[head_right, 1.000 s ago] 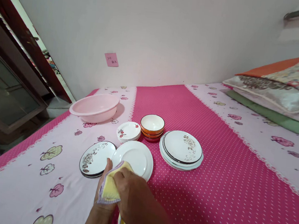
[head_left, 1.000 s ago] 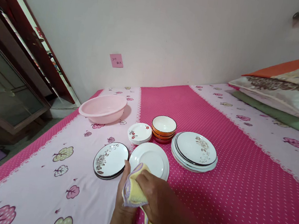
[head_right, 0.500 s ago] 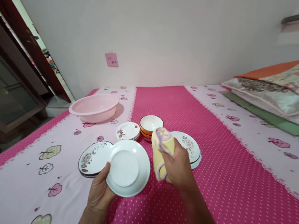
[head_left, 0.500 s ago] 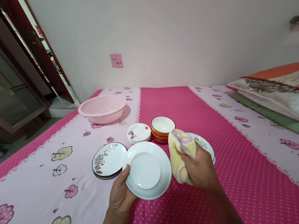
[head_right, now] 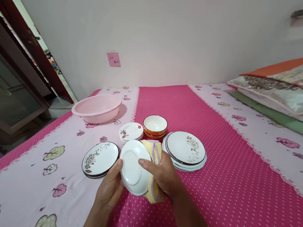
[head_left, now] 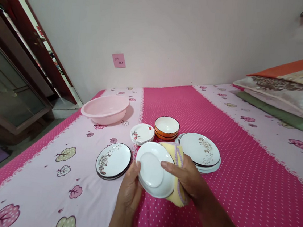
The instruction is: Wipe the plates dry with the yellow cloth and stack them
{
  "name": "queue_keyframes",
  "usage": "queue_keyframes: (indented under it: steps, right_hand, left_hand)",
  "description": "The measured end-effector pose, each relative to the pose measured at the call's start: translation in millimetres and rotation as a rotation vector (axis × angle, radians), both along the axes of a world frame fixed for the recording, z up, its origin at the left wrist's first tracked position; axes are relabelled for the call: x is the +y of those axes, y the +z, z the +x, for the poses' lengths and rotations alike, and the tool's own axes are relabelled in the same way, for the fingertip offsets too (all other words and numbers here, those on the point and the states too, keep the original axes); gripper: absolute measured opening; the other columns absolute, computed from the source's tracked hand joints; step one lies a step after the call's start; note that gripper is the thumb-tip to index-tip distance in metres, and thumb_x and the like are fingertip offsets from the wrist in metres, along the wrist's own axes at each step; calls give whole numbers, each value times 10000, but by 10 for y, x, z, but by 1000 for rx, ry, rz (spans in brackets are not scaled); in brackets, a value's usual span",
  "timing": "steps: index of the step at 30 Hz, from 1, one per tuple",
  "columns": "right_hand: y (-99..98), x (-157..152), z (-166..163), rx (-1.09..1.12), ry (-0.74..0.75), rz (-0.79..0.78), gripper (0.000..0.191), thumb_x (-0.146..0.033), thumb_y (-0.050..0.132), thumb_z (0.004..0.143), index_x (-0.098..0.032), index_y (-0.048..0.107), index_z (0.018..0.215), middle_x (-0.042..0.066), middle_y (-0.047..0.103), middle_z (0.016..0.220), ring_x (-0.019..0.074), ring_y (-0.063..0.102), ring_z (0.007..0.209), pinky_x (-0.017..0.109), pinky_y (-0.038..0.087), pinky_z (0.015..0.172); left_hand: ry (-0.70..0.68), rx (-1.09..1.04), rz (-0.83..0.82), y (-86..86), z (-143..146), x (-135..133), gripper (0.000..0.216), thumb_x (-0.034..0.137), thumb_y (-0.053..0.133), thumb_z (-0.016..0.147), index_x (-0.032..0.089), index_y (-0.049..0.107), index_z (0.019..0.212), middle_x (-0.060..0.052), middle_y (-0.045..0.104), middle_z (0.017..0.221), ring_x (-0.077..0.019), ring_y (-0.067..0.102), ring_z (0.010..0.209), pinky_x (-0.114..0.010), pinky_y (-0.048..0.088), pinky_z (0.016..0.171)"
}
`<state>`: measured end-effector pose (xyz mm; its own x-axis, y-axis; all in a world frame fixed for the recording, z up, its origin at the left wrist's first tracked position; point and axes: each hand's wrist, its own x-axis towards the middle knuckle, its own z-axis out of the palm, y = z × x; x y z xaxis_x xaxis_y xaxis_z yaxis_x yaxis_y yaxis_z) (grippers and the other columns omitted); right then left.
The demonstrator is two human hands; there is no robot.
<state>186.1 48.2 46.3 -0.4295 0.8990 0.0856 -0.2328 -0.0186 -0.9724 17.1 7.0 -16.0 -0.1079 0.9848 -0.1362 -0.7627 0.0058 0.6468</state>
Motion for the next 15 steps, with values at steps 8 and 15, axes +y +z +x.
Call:
queue_keyframes:
  steps: [8,15]
  right_hand:
    - [-269,-75,-234,-600,-305,707,381,-123,615,818,-174,615,1195,126,697,1103,295,652,1035,408,543,879]
    - [-138,-364,-394,-918,90,810,430,-28,564,827,-172,640,1226,91,644,1117,271,584,1007,383,494,845]
  left_hand:
    - [44,96,-89,111,124,-30,447,495,610,989,233,687,1343,-102,635,1474,-302,456,1470,-423,369,1198]
    - [-56,-372,-123,83,-33,-73,654,615,421,1028,80,760,1194,-185,789,1143,-308,697,1194,-440,448,1159]
